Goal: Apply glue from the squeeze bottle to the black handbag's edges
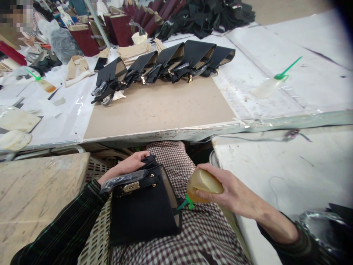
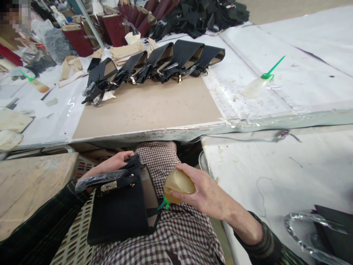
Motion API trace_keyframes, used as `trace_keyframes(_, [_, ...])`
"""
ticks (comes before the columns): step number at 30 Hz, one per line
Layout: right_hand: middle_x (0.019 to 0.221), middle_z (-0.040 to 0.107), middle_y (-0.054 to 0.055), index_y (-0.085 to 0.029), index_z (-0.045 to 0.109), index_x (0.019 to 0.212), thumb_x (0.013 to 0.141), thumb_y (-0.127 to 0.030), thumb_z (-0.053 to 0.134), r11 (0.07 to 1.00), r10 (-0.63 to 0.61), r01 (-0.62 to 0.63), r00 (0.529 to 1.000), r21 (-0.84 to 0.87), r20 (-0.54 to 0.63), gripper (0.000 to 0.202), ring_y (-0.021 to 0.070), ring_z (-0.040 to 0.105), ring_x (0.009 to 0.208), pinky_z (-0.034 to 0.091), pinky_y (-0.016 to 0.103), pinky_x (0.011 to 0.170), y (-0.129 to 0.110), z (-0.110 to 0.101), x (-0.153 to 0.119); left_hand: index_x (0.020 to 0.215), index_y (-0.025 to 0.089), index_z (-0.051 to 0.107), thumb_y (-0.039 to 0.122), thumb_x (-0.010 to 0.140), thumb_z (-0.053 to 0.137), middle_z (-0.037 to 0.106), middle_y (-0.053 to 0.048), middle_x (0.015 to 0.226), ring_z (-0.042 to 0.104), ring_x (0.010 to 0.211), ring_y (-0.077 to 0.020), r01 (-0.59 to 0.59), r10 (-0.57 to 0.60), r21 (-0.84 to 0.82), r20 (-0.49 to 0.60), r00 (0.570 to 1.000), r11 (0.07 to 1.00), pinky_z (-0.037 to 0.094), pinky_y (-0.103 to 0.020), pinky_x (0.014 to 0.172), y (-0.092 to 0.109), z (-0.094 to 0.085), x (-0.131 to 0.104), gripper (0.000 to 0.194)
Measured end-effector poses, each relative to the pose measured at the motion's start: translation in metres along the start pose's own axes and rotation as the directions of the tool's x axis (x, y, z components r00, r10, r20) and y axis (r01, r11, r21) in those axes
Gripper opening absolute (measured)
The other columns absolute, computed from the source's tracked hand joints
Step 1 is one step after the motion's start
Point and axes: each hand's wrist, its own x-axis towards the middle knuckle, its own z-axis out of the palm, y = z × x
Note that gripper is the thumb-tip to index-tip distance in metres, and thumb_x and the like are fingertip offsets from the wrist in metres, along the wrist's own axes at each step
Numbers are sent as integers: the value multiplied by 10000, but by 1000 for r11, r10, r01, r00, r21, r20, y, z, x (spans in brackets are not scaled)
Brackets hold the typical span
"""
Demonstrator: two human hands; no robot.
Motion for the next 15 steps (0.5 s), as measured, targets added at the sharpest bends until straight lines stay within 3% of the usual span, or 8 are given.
trace_keyframes(4, [1074,728,37,-255,623,1252,870,-541,772,985,104,-100,994,139,-20,500,275,698,935,575,374,795,3,-3,-1,834,183,562,263,727,728,588,27,822,533,765,-166,-4,4,-5,-36,999,1000,452,-272,718,19,-9,-16,213])
trace_keyframes(7, [1055,718,38,-256,617,1250,851,-578,784,948,167,-112,972,298,-167,539,269,684,929,582,339,735,8,-6,-2,906,191,579,301,809,722,601,27,862,546,778,-164,-35,45,85,-118,992,996,440,-269,711,47,-22,-39,205])
trace_keyframes(9, [1032,705,44,-250,617,1245,828,-592,799,919,223,-97,927,382,-300,569,259,674,876,573,310,634,13,-7,-2,902,198,593,295,835,713,610,30,854,550,774,-164,-47,93,235,-191,977,971,420,-268,692,65,-25,-56,169])
trace_keyframes(12, [1037,697,59,-244,615,1238,806,-608,808,906,279,-66,836,419,-473,597,255,663,827,549,297,543,22,-5,-3,897,203,593,228,844,666,645,30,869,569,799,-171,-41,140,391,-227,964,920,401,-282,704,74,-13,-71,94])
trace_keyframes(15, [1109,705,84,-239,618,1227,795,-614,811,933,263,-54,778,356,-570,604,292,682,959,602,359,717,35,2,-5,894,202,584,193,849,614,648,35,852,562,798,-168,-35,107,377,-172,979,926,378,-291,706,63,8,-73,55])
